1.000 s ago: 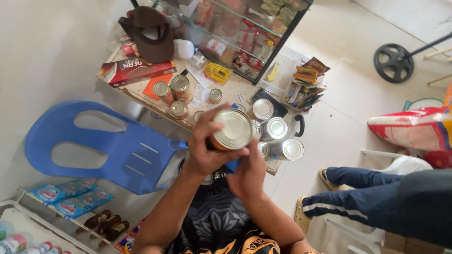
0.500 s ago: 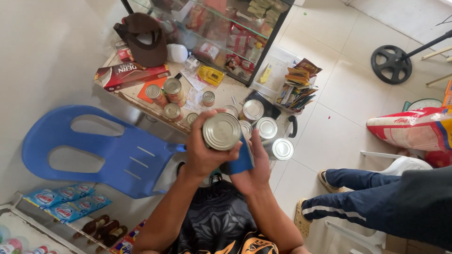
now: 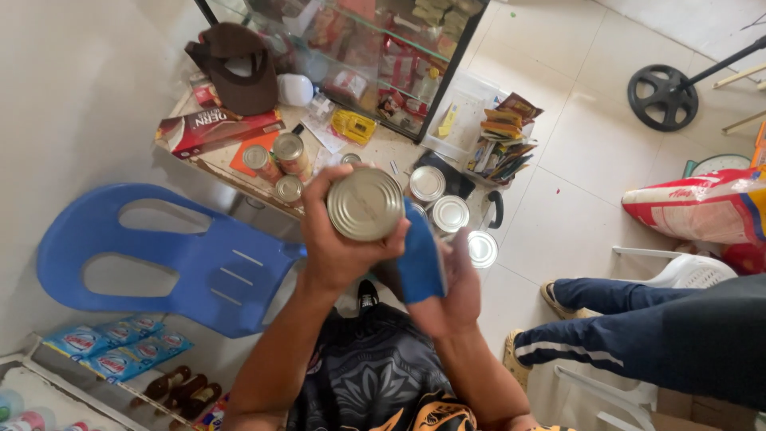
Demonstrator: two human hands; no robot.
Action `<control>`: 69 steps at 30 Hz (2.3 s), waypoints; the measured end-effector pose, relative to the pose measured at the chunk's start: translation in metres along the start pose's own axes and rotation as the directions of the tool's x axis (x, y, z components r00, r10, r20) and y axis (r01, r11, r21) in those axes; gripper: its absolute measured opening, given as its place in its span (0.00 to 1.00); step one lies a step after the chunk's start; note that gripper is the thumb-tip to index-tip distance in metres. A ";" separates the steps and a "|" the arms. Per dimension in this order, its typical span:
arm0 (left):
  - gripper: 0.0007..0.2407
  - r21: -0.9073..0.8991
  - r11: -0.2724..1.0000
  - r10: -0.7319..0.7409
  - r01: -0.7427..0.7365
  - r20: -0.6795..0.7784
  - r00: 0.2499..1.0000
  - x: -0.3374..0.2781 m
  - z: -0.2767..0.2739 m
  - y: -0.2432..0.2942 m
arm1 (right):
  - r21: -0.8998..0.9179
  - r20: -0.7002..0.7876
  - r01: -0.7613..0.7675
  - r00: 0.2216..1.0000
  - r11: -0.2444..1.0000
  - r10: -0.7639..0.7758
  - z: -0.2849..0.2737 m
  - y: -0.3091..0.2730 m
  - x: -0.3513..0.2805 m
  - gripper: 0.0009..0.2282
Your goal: Wiping dust or dirt off canned food items on a shelf using a cloth.
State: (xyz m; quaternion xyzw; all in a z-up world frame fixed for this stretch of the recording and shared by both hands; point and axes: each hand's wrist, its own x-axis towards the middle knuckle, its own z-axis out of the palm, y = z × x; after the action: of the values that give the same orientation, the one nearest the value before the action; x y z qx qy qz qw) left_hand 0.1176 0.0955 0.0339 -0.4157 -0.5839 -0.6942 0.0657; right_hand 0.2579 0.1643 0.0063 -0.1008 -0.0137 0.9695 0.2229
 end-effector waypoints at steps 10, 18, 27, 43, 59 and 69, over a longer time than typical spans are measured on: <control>0.32 -0.111 0.994 -0.001 -0.004 -0.044 0.999 0.010 0.009 0.005 | 0.084 0.182 0.049 0.981 0.995 -0.064 0.014 -0.006 0.000 0.28; 0.35 -0.108 0.994 0.019 -0.023 -0.041 0.999 0.000 0.038 0.002 | -0.071 0.099 0.086 0.992 0.994 -0.079 -0.014 -0.007 -0.007 0.31; 0.38 -0.135 0.990 -0.025 0.029 0.029 0.999 -0.013 0.043 0.009 | -0.087 0.027 0.114 0.993 0.990 -0.112 -0.038 -0.013 -0.007 0.24; 0.28 -0.179 0.934 -0.347 0.310 -0.238 0.907 -0.015 -0.082 0.009 | -0.657 0.107 0.189 0.982 0.730 -0.158 0.020 0.060 0.005 0.23; 0.18 -0.756 0.567 -0.803 0.327 -0.419 0.425 -0.089 -0.222 -0.017 | -0.424 0.775 0.807 0.558 -0.410 0.297 0.017 0.261 0.041 0.25; 0.37 -0.599 0.792 -0.491 0.117 -0.513 0.704 -0.139 -0.307 0.023 | -0.716 0.696 0.693 0.699 0.087 0.165 0.040 0.372 0.034 0.22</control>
State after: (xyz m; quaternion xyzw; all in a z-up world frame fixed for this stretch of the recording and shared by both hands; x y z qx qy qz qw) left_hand 0.0672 -0.2317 -0.0315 -0.0450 -0.3750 -0.9256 0.0262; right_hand 0.0604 -0.1551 0.0129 0.1147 -0.7290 0.6178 0.2714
